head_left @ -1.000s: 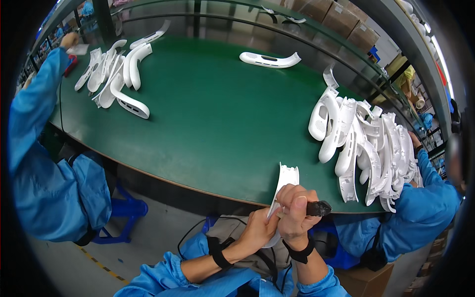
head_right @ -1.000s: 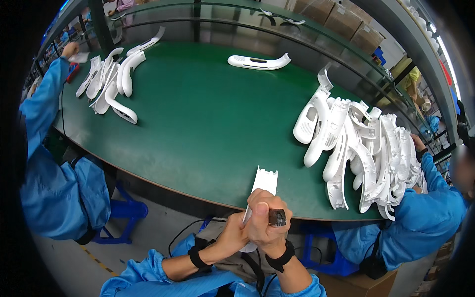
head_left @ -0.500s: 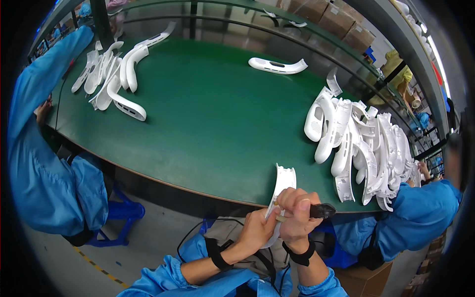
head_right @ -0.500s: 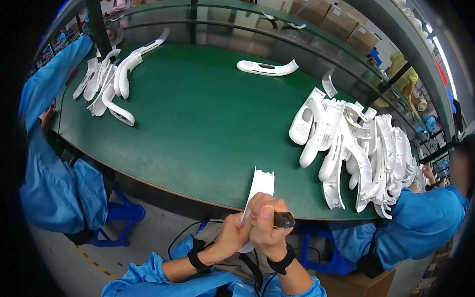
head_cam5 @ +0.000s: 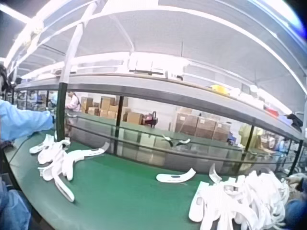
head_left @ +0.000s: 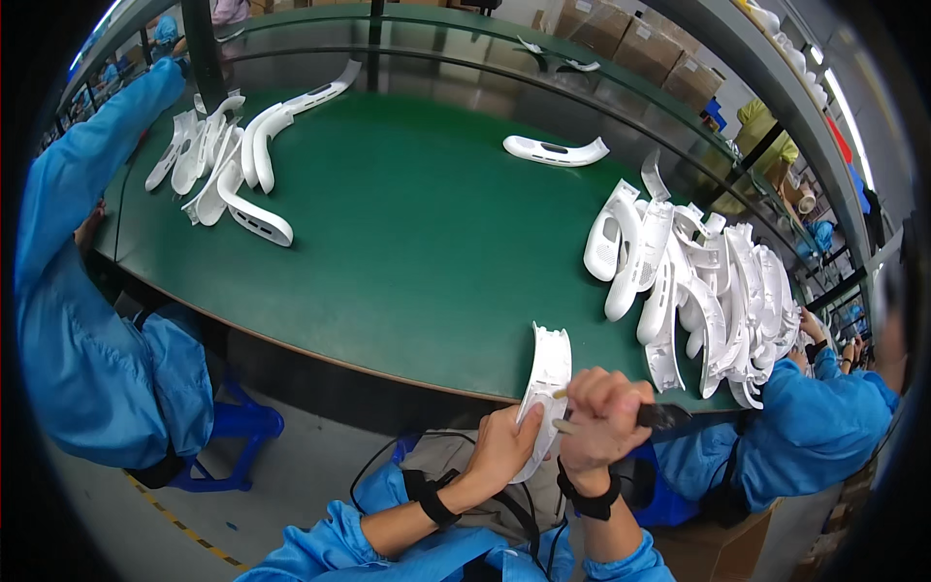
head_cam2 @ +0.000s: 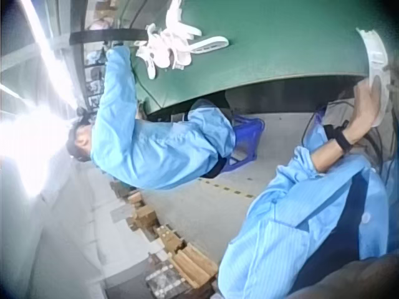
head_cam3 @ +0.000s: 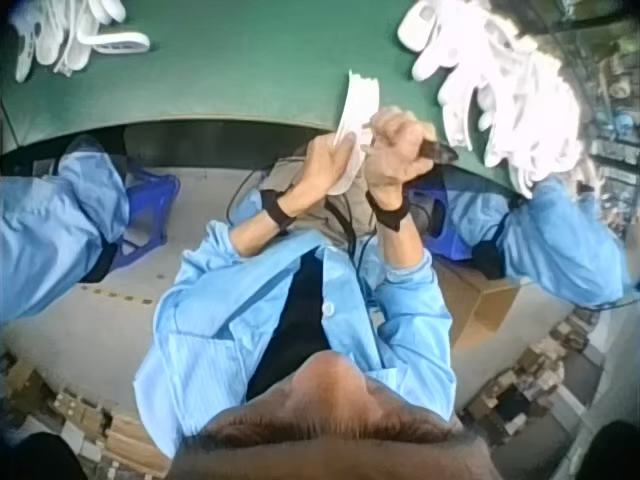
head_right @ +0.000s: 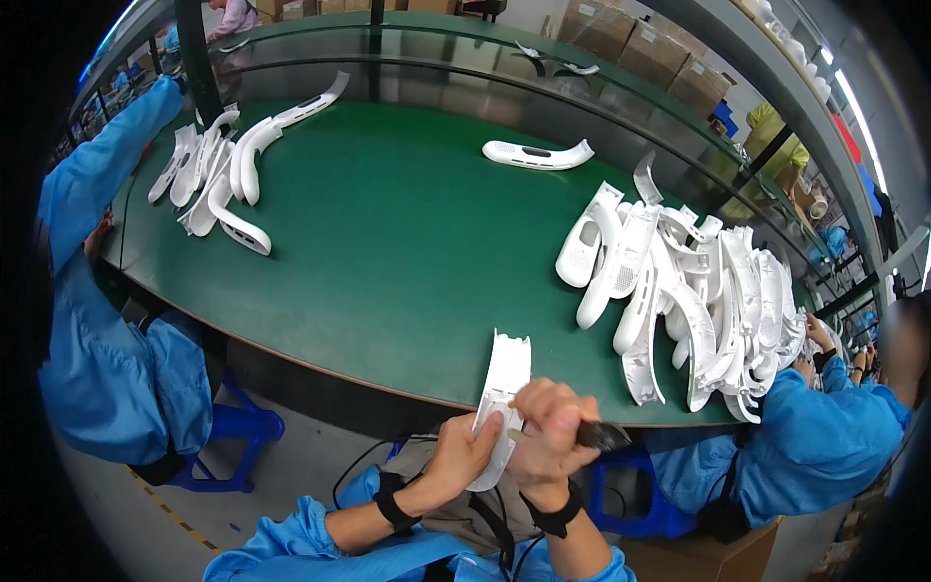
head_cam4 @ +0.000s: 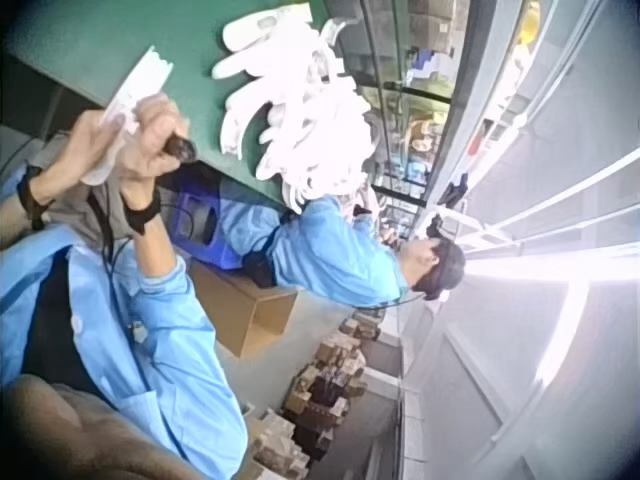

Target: The recorder uses a scraping tool to clean and assemble white plastic components on a production line.

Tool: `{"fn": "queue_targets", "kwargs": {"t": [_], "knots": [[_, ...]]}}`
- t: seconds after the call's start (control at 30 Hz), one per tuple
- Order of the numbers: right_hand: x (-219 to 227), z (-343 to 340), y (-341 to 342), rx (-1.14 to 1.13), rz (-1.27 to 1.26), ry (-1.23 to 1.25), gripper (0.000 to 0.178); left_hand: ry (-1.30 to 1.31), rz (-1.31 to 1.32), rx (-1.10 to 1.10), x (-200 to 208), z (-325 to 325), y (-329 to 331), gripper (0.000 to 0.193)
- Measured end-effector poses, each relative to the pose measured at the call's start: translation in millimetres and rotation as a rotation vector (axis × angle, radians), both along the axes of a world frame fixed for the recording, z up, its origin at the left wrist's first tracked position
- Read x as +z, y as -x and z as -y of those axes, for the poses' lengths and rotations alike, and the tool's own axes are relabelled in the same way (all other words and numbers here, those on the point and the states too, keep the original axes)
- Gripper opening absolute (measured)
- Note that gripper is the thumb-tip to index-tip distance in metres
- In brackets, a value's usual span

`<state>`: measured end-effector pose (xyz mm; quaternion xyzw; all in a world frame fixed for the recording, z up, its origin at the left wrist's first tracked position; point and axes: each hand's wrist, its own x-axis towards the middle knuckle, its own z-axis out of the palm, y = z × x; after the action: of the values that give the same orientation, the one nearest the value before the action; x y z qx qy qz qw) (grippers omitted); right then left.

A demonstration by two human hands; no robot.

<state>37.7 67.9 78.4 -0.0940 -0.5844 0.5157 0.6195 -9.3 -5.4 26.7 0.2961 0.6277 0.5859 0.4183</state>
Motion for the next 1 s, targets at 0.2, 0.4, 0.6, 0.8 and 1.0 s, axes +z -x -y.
{"fn": "queue_targets", "kwargs": {"t": [0.2,0.4,0.6,0.8,1.0], "knots": [[-9,12,-9,-0.165,0.059,-0.070,0.031,-0.062,-0.044,0.051,-2,-4,-8,0.037],[-17,12,-2,-0.163,0.097,-0.103,0.029,-0.060,-0.067,0.115,-11,-5,-13,0.035],[-22,11,3,-0.211,0.170,-0.160,0.028,-0.075,0.014,0.131,-13,-2,-15,0.034],[-12,8,18,-0.416,0.153,0.062,0.026,-0.093,0.082,0.161,-12,-4,-19,0.034],[-3,1,24,-0.542,0.301,0.124,0.032,-0.054,0.004,0.156,-5,-5,-15,0.034]]}}
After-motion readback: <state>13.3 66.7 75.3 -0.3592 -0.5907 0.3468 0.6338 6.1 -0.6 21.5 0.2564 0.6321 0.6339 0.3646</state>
